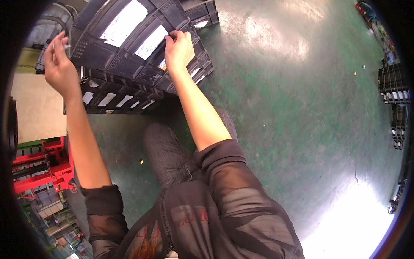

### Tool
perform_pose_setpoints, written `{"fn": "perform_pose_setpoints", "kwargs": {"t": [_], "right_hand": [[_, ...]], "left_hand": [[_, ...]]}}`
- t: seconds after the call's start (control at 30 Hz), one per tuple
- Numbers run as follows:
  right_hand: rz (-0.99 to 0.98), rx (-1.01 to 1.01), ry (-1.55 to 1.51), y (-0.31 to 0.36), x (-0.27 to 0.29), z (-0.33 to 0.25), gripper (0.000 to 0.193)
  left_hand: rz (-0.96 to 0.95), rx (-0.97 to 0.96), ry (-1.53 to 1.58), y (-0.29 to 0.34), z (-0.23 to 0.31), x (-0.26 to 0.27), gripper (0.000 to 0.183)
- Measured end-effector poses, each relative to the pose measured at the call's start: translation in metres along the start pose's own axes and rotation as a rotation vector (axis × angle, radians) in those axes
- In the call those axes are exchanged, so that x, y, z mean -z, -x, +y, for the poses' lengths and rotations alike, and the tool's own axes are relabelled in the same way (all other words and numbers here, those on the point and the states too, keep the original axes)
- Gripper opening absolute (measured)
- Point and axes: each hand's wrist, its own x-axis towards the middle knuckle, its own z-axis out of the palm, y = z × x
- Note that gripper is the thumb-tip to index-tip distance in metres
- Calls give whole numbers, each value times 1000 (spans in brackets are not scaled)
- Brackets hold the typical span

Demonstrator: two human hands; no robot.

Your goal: The person sorts small black plastic parts at a table, kemudian moves to another area where they wipe the inside of black plastic storage containers using a cloth and handle paper documents stored within the bins.

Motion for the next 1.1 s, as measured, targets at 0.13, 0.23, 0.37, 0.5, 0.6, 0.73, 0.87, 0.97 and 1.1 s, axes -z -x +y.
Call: {"fn": "perform_pose_setpoints", "kwargs": {"t": [0.13,0.23,0.37,0.5,0.6,0.73,0.87,0.97,1.1], "right_hand": [[-17,44,57,-1,2,-9,14],[-21,77,34,-7,4,-2,12],[-51,154,50,-11,2,3,12],[-106,196,132,-9,5,-1,14],[-75,163,200,-9,8,-4,19],[-95,244,294,-15,5,-2,19],[-127,232,254,-33,12,9,16],[-267,183,253,-32,15,-7,20],[-229,290,360,-28,6,-2,17]], "left_hand": [[-151,178,170,-18,-23,-15,24],[-165,66,-45,-16,-24,-15,21],[-196,64,-87,-17,-23,-15,21],[-237,91,-77,-16,-18,-12,22],[-247,75,-54,-17,-15,-12,22],[-257,65,-76,-16,-20,-11,23],[-232,-32,-76,-16,-20,-22,21],[-318,79,87,-37,-37,-7,18],[-326,380,462,-71,-136,-9,17]]}}
